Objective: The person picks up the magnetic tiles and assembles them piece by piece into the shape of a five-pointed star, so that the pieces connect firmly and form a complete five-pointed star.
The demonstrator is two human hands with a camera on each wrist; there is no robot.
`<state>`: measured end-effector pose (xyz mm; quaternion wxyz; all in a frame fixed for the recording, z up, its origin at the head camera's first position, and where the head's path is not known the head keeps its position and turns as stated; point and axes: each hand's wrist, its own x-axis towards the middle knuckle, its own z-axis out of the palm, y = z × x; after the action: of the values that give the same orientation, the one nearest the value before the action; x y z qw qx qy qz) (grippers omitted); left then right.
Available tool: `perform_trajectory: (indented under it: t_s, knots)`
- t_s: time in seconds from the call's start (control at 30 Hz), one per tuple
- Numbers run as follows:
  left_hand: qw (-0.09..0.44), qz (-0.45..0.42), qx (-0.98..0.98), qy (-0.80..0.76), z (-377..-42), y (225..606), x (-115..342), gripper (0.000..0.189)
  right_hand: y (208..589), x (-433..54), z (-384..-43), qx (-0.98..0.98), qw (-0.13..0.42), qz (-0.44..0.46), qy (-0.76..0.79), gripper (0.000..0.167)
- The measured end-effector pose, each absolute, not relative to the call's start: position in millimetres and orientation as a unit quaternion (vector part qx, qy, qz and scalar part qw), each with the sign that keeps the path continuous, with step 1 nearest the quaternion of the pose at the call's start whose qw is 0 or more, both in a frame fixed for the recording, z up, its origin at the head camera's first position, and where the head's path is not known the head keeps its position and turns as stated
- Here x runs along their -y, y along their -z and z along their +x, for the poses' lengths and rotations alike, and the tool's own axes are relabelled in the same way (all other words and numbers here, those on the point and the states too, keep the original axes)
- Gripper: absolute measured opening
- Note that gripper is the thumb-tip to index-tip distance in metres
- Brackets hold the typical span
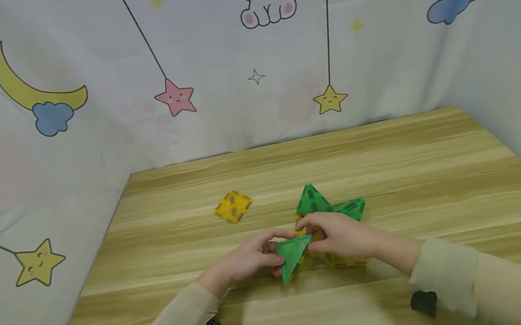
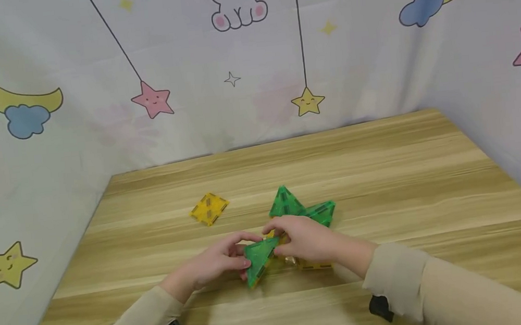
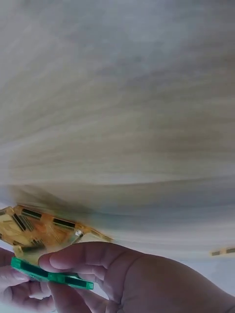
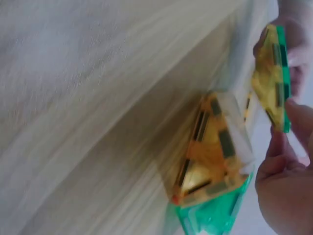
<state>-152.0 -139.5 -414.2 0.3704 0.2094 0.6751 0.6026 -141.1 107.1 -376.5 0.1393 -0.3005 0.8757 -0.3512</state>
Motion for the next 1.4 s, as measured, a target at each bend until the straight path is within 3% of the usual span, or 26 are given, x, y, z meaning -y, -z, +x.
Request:
perform_trajectory:
  t_s: [0.63, 0.97, 1.4]
  knots:
    - [0.395, 0.121, -0.556, -0.721, -152.8, 429.3, 114.6, 0.039, 372.7, -128.6, -157.3, -0.873, 0.177, -0.314, 0.327, 0.025]
    - [0.359, 0.084, -0.633, -0.681, -152.1, 429.9, 109.4, 0.039, 377.9, -133.3, -161.5, -0.891, 0.127, -0.338, 0.277, 0.017]
    - [0.372, 0.093, -0.665, -0.640, -152.6, 426.4, 105.7, 0.034, 383.2, -144.6, -159.3, -0.901, 0.094, -0.325, 0.271, 0.015]
